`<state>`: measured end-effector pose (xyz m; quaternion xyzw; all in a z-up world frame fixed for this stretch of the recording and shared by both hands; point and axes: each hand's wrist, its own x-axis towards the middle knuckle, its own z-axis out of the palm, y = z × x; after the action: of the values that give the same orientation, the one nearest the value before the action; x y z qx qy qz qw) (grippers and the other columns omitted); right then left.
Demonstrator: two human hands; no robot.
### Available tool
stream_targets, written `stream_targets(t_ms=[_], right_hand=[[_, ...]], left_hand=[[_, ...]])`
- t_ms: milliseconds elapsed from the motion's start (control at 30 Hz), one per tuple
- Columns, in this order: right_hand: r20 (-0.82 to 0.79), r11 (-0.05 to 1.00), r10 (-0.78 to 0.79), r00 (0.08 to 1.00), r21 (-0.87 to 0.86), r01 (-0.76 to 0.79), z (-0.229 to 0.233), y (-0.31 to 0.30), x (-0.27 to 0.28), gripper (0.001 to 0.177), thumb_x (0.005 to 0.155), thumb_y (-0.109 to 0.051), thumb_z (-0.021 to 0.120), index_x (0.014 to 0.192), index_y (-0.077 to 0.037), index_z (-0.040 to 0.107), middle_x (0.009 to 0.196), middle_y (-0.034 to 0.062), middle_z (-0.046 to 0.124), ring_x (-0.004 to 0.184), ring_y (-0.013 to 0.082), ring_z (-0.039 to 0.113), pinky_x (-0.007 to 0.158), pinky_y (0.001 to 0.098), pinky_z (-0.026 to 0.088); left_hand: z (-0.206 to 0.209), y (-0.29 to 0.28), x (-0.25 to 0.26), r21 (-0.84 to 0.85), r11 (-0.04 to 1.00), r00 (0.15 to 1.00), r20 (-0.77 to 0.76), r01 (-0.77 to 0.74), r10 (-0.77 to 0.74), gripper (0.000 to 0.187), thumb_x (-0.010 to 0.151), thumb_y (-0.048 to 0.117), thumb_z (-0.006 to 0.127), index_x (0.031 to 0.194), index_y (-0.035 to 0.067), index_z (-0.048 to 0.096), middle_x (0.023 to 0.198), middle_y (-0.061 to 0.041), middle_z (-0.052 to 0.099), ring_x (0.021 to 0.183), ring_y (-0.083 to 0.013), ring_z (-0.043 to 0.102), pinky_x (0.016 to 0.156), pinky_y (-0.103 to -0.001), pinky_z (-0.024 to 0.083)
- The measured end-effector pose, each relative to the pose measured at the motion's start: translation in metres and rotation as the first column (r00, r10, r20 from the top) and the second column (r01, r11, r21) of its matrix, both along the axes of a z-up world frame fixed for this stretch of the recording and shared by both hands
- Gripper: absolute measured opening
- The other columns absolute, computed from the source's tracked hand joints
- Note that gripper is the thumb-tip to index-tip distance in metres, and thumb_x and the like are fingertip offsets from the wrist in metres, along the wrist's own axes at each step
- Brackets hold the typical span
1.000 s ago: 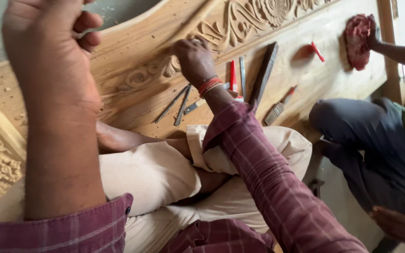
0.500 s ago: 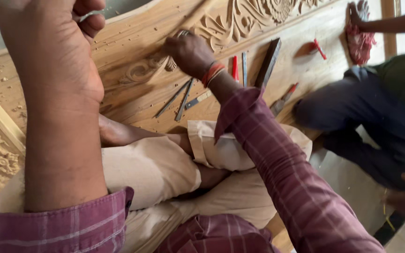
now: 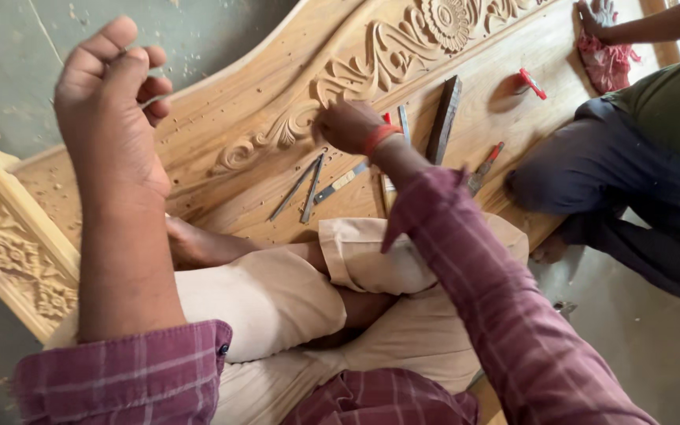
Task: The person sits cross-legged on the floor and carves intricate floral patterns into a large wooden panel using a chisel and a wooden mallet. They repeatedly strike the chisel to shape the wood and occasionally use a brush to clear away wood shavings.
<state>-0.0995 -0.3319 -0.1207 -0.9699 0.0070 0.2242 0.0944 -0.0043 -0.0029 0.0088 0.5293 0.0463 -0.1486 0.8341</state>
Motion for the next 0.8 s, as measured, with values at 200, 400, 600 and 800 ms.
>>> stream_targets(t_ms=[200,400,600,800], right_hand=[[0.016,0.943,-0.188,0.982,0.283,0.176,0.035,-0.030,-0.110,0.022,0.096,-0.026,0.065,0.104,-0.009,0.076,0.092,0.0104,0.077,0.080,0.0285,0.075,0.075,0.0374,0.060],[0.375,0.954,-0.230,0.898,0.268,0.132,0.041,-0.033,-0.137,0.028,0.093,-0.021,0.069,0.117,-0.007,0.074,0.117,0.0128,0.075,0.093,0.0336,0.072,0.083,0.0420,0.057],[0.210,0.800,-0.565,0.798,0.378,0.467,0.086,-0.052,-0.149,0.038,0.088,-0.025,0.073,0.121,-0.007,0.072,0.109,0.0163,0.074,0.095,0.0321,0.073,0.083,0.0412,0.057],[0.268,0.696,-0.704,0.657,0.439,0.568,0.106,-0.088,-0.177,0.034,0.090,-0.026,0.072,0.119,-0.008,0.073,0.103,0.0173,0.075,0.094,0.0325,0.073,0.084,0.0407,0.056]], left_hand=[[-0.041,-0.034,-0.005,0.387,0.895,0.944,0.144,0.221,-0.295,0.019,0.107,0.018,0.060,0.120,0.006,0.069,0.095,-0.003,0.074,0.076,-0.0070,0.062,0.066,-0.020,0.049],[-0.126,-0.085,-0.081,0.962,-0.044,0.633,-0.212,0.271,-0.745,0.022,0.090,0.026,0.064,0.099,0.015,0.080,0.100,-0.016,0.077,0.092,-0.0344,0.072,0.083,-0.048,0.057],[-0.179,-0.104,-0.122,0.995,0.009,0.658,0.076,-0.104,-0.749,0.021,0.093,0.012,0.054,0.090,0.004,0.074,0.088,-0.021,0.074,0.083,-0.0400,0.074,0.074,-0.052,0.059],[-0.177,-0.110,-0.128,0.995,-0.034,0.636,0.034,-0.095,-0.771,0.017,0.085,0.014,0.060,0.084,0.005,0.074,0.086,-0.021,0.074,0.082,-0.0391,0.074,0.075,-0.051,0.059]])
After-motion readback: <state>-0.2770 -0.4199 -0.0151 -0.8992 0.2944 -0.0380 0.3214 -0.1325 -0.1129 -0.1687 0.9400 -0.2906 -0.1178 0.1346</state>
